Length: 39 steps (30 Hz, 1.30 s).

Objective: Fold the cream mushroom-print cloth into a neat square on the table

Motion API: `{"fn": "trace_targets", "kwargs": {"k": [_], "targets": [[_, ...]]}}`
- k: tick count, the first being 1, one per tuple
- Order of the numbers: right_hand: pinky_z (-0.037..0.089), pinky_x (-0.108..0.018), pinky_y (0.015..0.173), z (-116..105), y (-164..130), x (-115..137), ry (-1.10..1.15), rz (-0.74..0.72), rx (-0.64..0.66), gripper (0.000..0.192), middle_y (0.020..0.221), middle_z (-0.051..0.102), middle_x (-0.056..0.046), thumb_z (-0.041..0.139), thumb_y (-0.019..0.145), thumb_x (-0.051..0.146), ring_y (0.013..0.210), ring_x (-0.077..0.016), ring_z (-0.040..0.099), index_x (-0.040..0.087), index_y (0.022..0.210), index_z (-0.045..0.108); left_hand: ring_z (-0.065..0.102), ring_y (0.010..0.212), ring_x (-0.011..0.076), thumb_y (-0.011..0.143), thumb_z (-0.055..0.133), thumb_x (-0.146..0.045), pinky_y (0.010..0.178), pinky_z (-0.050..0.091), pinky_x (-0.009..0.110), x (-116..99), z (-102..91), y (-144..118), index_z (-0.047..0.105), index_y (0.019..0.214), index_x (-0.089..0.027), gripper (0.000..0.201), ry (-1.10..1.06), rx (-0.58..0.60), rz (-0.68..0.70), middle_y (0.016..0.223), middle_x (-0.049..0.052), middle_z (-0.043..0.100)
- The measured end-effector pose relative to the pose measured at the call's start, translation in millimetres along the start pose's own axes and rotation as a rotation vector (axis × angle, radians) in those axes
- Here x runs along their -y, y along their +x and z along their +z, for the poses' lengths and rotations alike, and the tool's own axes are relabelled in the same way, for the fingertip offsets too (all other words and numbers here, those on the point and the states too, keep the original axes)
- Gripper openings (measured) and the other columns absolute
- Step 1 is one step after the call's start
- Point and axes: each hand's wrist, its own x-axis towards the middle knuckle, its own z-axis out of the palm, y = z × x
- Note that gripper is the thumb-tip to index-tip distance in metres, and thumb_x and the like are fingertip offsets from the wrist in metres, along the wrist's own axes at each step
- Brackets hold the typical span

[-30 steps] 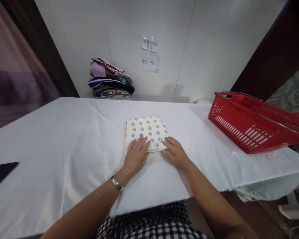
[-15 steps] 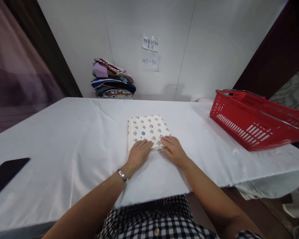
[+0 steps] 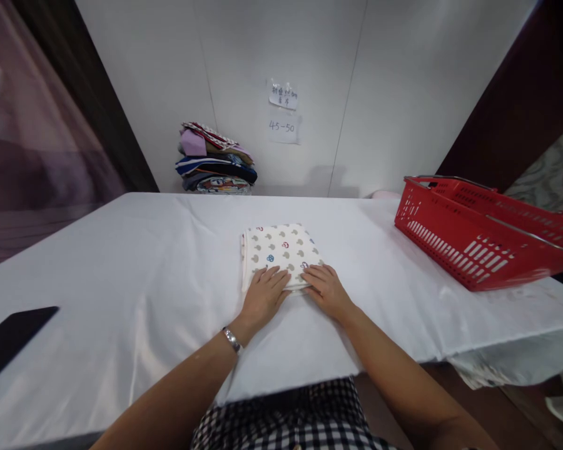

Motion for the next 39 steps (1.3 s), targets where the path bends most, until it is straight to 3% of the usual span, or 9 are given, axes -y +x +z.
{"fn": "trace_targets", "kwargs": {"k": [16,22,27,31,39], "targets": [[0.036,-0.042,0.097,0.8,8.5,-0.2,0.054,0.008,-0.045,0.025,0.106,0.067,-0.007,0.047,0.093,0.025,0.101,-0.0194,0.058,0.022,0.111,0.063,0.060,0.097,0.0213,0.090,0.050,-0.025,0.080,0.044,0.037,0.9,1.7,7.2,0.060,0.108,-0.019,0.022,-0.064,0.018,-0.010,0.105,0.005,0.069],[0.041,-0.041,0.091,-1.6,6.0,-1.6,0.127,-0.028,-0.023,0.029,0.113,0.065,-0.009,0.053,0.090,0.033,0.106,-0.0220,0.056,0.021,0.115,0.060,0.059,0.100,0.0214,0.092,0.046,-0.027,0.082,0.043,0.037,0.7,0.8,5.4,0.060,0.109,-0.019,0.023,-0.092,0.028,-0.019,0.106,0.006,0.068],[0.042,-0.040,0.091,-3.3,6.1,-0.5,0.161,0.005,-0.036,0.025,0.112,0.066,-0.007,0.048,0.093,0.029,0.105,-0.0204,0.057,0.021,0.112,0.062,0.057,0.105,0.0233,0.090,0.050,-0.035,0.085,0.044,0.040,-0.4,-0.8,2.6,0.057,0.118,-0.020,0.033,-0.136,0.030,-0.023,0.113,0.008,0.066],[0.042,-0.040,0.091,-2.6,6.0,-0.5,0.174,0.018,-0.046,0.025,0.111,0.066,-0.008,0.048,0.093,0.031,0.105,-0.0205,0.058,0.021,0.112,0.062,0.055,0.111,0.0238,0.089,0.052,-0.029,0.090,0.043,0.042,0.5,-1.6,0.7,0.055,0.120,-0.019,0.033,-0.110,-0.010,0.001,0.121,0.010,0.061],[0.043,-0.040,0.092,-1.6,5.0,-0.3,0.175,0.030,-0.048,0.028,0.111,0.066,-0.008,0.045,0.094,0.027,0.106,-0.0197,0.057,0.022,0.116,0.061,0.051,0.115,0.0228,0.088,0.051,-0.022,0.096,0.041,0.043,-2.2,-7.2,2.3,0.060,0.096,-0.019,0.012,-0.111,-0.034,0.033,0.122,0.010,0.059]]}}
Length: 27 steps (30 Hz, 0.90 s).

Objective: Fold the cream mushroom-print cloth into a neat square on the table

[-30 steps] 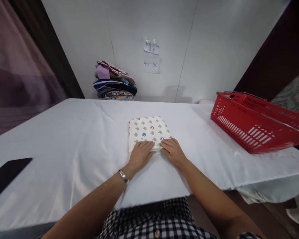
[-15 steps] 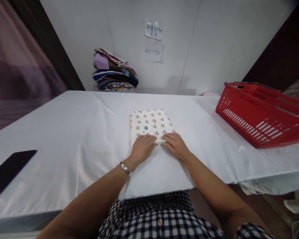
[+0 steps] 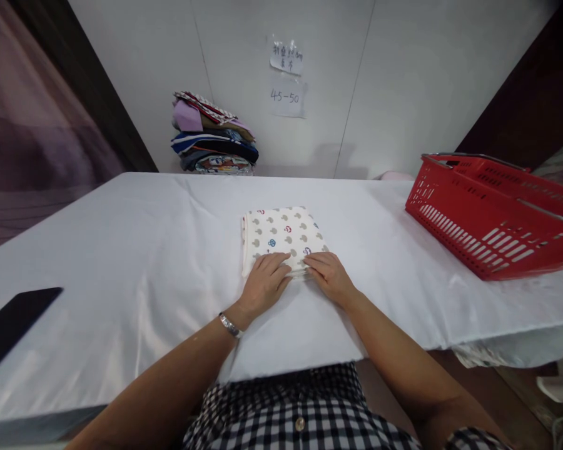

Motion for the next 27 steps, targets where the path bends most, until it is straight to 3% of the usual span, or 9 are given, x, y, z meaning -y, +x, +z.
{"fn": "trace_targets", "kwargs": {"k": [5,15,22,27], "targets": [[0.044,-0.042,0.091,1.3,1.4,1.9,0.000,0.008,-0.027,0.028,0.109,0.066,-0.008,0.043,0.094,0.025,0.104,-0.0204,0.058,0.023,0.112,0.064,0.050,0.117,0.0234,0.087,0.049,-0.016,0.101,0.037,0.047,-2.1,3.3,0.5,0.063,0.091,-0.020,0.015,0.078,0.034,0.037,0.121,0.009,0.060],[0.045,-0.039,0.089,4.7,-1.3,-1.5,0.022,-0.042,-0.123,0.025,0.109,0.066,-0.008,0.045,0.093,0.023,0.102,-0.0191,0.058,0.022,0.107,0.065,0.054,0.112,0.0229,0.089,0.051,-0.021,0.099,0.038,0.045,1.8,8.9,0.8,0.066,0.090,-0.022,0.015,0.176,-0.062,0.036,0.115,0.006,0.064],[0.042,-0.042,0.091,4.4,-1.4,-0.3,-0.049,-0.036,-0.008,0.027,0.112,0.065,-0.008,0.050,0.091,0.027,0.106,-0.0219,0.056,0.022,0.114,0.063,0.055,0.110,0.0222,0.090,0.049,-0.021,0.097,0.038,0.044,3.6,9.5,2.7,0.067,0.087,-0.022,0.018,0.173,-0.034,-0.008,0.112,0.005,0.066],[0.041,-0.041,0.091,4.4,-1.5,-0.1,-0.114,-0.047,0.001,0.029,0.112,0.066,-0.007,0.045,0.093,0.023,0.105,-0.0210,0.056,0.021,0.116,0.061,0.055,0.108,0.0216,0.091,0.047,-0.021,0.096,0.039,0.043,2.9,9.6,3.4,0.067,0.084,-0.021,0.021,0.176,-0.040,-0.015,0.110,0.005,0.066]]}}
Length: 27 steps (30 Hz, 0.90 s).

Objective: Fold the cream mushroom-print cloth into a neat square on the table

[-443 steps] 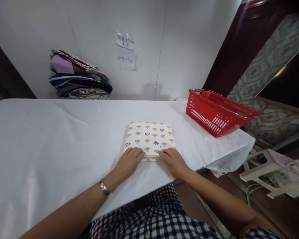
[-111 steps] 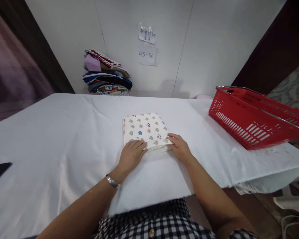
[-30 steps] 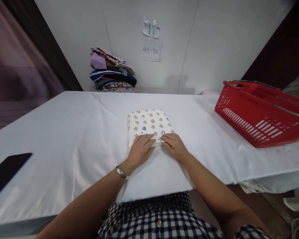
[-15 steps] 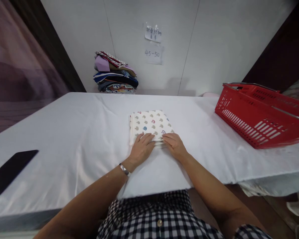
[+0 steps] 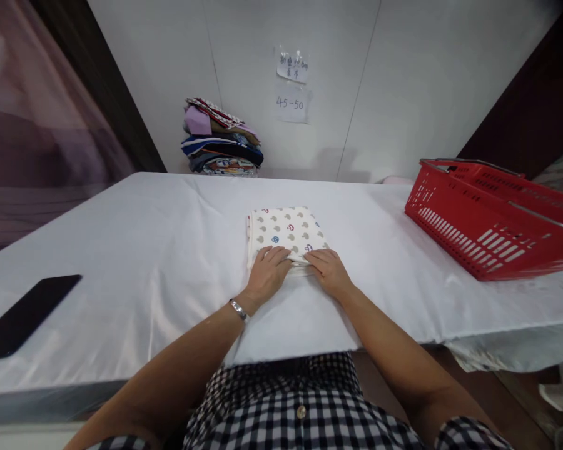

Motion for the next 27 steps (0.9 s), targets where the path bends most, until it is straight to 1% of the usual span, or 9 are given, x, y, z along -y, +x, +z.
{"fn": "trace_targets", "kwargs": {"k": [3,5,8,10,13,15,22,27], "targets": [[0.040,-0.039,0.090,-0.8,1.1,-0.4,-0.022,0.005,0.021,0.030,0.111,0.067,-0.006,0.042,0.094,0.020,0.104,-0.0199,0.057,0.022,0.117,0.061,0.057,0.102,0.0210,0.092,0.046,-0.021,0.093,0.040,0.043,0.4,0.8,0.8,0.067,0.082,-0.021,0.024,-0.014,0.041,0.000,0.104,0.005,0.068],[0.040,-0.039,0.091,-1.7,3.3,-1.1,-0.029,0.000,0.013,0.032,0.111,0.067,-0.006,0.041,0.093,0.017,0.102,-0.0191,0.058,0.023,0.118,0.060,0.058,0.098,0.0202,0.092,0.046,-0.021,0.092,0.041,0.042,1.7,0.7,1.9,0.067,0.082,-0.021,0.024,-0.028,0.052,0.012,0.101,0.005,0.068],[0.039,-0.038,0.093,-1.5,7.5,-3.5,-0.045,-0.003,-0.048,0.034,0.117,0.065,-0.007,0.039,0.093,0.014,0.105,-0.0184,0.058,0.022,0.118,0.060,0.057,0.100,0.0206,0.091,0.047,-0.022,0.092,0.040,0.042,4.5,0.2,3.9,0.067,0.083,-0.021,0.022,-0.033,0.010,0.011,0.104,0.005,0.067],[0.039,-0.038,0.093,0.2,8.9,-5.8,-0.055,-0.006,-0.059,0.033,0.117,0.065,-0.007,0.040,0.093,0.015,0.105,-0.0182,0.059,0.022,0.116,0.062,0.057,0.099,0.0210,0.091,0.047,-0.021,0.091,0.041,0.042,5.4,0.7,4.5,0.067,0.082,-0.021,0.022,-0.028,0.000,0.019,0.103,0.005,0.067],[0.042,-0.036,0.088,3.0,6.6,-8.9,-0.046,-0.013,-0.009,0.031,0.113,0.067,-0.006,0.043,0.092,0.016,0.101,-0.0175,0.061,0.023,0.113,0.064,0.058,0.095,0.0200,0.091,0.045,-0.017,0.090,0.042,0.042,4.5,2.8,2.9,0.068,0.079,-0.020,0.026,-0.029,0.047,0.055,0.100,0.005,0.068],[0.042,-0.036,0.087,3.7,3.4,-9.8,-0.036,-0.016,0.022,0.031,0.113,0.067,-0.005,0.044,0.092,0.016,0.101,-0.0173,0.061,0.024,0.113,0.064,0.058,0.095,0.0194,0.091,0.044,-0.016,0.090,0.042,0.042,3.6,4.4,0.8,0.068,0.078,-0.021,0.028,-0.039,0.075,0.066,0.100,0.005,0.067],[0.043,-0.038,0.090,1.5,-1.3,-9.9,-0.039,-0.058,0.035,0.036,0.115,0.065,-0.006,0.045,0.090,0.011,0.106,-0.0189,0.058,0.025,0.119,0.061,0.058,0.094,0.0196,0.091,0.045,-0.015,0.087,0.042,0.042,4.8,5.2,-2.1,0.068,0.079,-0.021,0.026,-0.066,0.053,0.071,0.100,0.005,0.067],[0.043,-0.041,0.094,2.1,-3.0,-13.9,-0.030,-0.057,0.056,0.037,0.118,0.065,-0.005,0.044,0.090,0.011,0.113,-0.0203,0.055,0.025,0.121,0.060,0.058,0.091,0.0200,0.090,0.046,-0.014,0.085,0.043,0.040,4.9,3.6,-0.6,0.066,0.078,-0.020,0.024,-0.032,0.046,0.100,0.100,0.005,0.067]]}}
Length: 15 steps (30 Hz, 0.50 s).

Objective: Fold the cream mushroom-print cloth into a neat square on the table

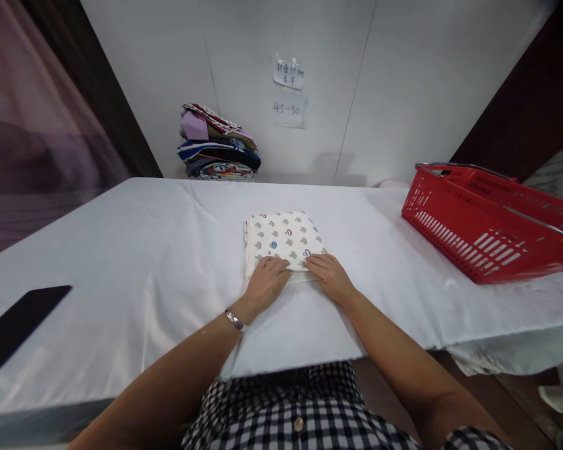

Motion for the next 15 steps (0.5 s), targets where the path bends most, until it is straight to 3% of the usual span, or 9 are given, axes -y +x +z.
{"fn": "trace_targets", "kwargs": {"k": [7,15], "targets": [[0.043,-0.041,0.094,1.1,-2.3,-7.5,0.050,0.024,0.018,0.035,0.117,0.065,-0.006,0.040,0.092,0.016,0.112,-0.0192,0.056,0.025,0.119,0.061,0.060,0.088,0.0197,0.090,0.045,-0.017,0.082,0.044,0.038,0.7,5.1,-1.3,0.064,0.085,-0.019,0.020,0.020,0.003,0.006,0.099,0.006,0.067],[0.044,-0.038,0.094,-1.4,-3.6,-11.0,0.079,0.057,-0.026,0.033,0.114,0.067,-0.005,0.040,0.093,0.017,0.109,-0.0176,0.059,0.024,0.116,0.062,0.063,0.083,0.0194,0.091,0.046,-0.020,0.074,0.046,0.034,0.7,9.7,-2.0,0.055,0.113,-0.017,0.024,-0.001,0.052,-0.046,0.089,0.007,0.068]]}}
